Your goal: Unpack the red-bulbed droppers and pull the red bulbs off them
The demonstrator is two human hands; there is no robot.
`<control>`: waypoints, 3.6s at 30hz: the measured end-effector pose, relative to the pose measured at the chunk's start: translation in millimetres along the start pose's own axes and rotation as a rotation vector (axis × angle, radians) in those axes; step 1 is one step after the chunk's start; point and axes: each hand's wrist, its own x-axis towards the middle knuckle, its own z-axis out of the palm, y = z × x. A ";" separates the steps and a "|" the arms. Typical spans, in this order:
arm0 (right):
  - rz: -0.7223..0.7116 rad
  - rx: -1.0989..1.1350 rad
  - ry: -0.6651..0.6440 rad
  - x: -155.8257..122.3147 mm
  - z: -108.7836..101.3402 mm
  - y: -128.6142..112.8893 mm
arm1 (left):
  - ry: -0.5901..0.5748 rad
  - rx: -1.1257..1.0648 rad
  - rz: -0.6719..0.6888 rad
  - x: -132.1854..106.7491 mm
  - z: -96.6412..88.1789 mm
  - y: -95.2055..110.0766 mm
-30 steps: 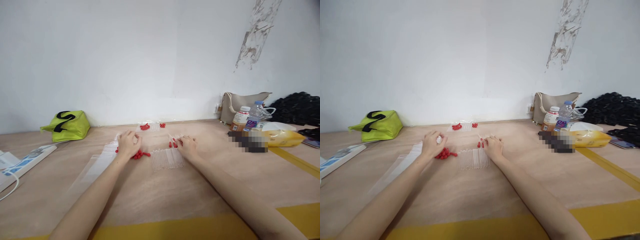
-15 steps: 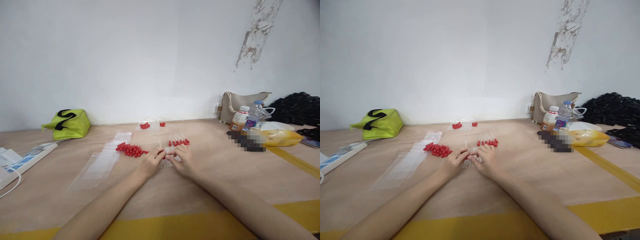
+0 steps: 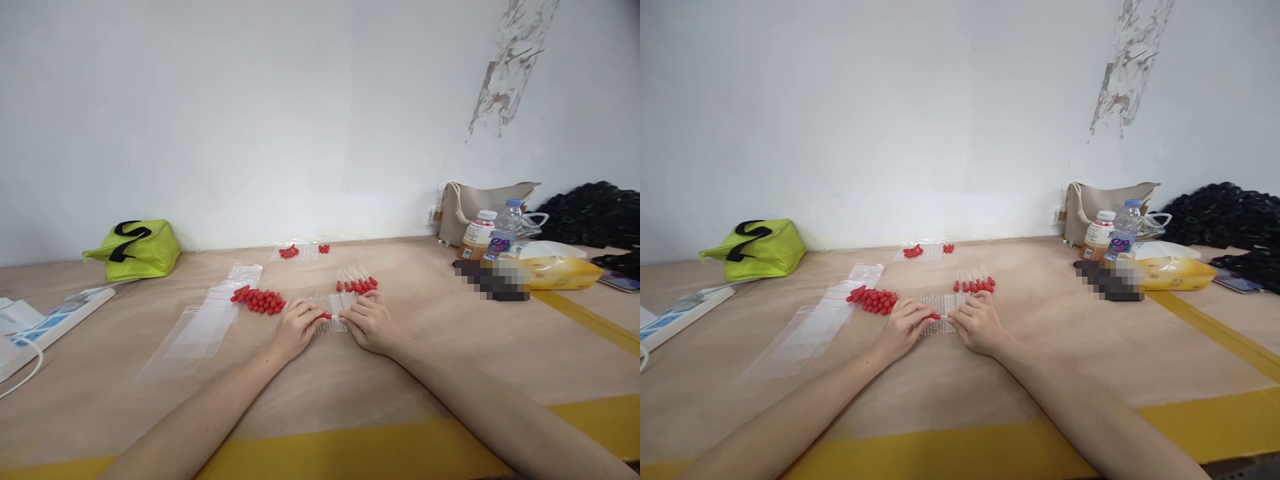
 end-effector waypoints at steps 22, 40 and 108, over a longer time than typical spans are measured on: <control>0.151 0.050 0.152 -8.4 -2.0 15.0 | 0.073 0.018 -0.096 -22.1 -24.3 -14.2; 0.191 -0.150 -0.064 40.3 23.5 -12.4 | 0.264 0.221 -0.604 -15.6 -69.4 -76.1; 0.859 -0.181 -0.256 49.8 16.4 49.7 | 0.175 0.253 -0.755 -3.7 -79.7 -115.7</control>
